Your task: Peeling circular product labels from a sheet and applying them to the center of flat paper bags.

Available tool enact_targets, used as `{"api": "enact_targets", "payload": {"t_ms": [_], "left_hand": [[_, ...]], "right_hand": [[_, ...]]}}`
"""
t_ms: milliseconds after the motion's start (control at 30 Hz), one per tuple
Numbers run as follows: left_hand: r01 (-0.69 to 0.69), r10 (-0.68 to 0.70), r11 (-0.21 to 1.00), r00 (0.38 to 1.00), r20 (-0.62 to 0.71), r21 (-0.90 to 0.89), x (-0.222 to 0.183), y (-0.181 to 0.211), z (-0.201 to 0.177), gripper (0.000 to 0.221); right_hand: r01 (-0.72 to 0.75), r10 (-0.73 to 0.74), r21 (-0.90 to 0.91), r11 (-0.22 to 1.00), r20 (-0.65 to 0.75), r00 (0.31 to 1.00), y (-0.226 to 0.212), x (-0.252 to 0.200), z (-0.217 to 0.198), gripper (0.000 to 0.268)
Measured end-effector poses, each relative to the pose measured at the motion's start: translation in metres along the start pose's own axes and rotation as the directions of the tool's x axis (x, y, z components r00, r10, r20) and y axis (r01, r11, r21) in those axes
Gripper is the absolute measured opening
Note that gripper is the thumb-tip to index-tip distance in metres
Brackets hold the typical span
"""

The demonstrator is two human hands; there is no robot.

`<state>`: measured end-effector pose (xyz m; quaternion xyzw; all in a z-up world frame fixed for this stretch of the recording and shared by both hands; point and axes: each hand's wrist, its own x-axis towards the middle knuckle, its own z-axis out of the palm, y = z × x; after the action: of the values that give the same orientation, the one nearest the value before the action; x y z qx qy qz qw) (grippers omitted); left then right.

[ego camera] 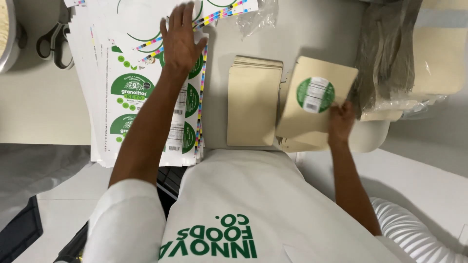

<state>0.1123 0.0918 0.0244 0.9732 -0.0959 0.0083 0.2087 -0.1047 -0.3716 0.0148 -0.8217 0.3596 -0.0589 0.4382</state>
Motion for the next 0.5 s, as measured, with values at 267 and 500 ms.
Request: {"api": "enact_targets", "payload": {"t_ms": [267,500], "left_hand": [[-0.033,-0.020,0.993,0.906,0.422,0.117,0.078,-0.030,-0.033,0.069],[0.053,-0.060,0.998,0.975,0.215,0.039,0.034,-0.012,-0.054,0.084]], "right_hand": [[0.431,-0.385,-0.519,0.738,0.202,0.901,-0.010,-0.034,0.012,0.103],[0.441,-0.245,-0.579,0.686,0.387,0.889,0.007,-0.046,0.050,0.088]]}}
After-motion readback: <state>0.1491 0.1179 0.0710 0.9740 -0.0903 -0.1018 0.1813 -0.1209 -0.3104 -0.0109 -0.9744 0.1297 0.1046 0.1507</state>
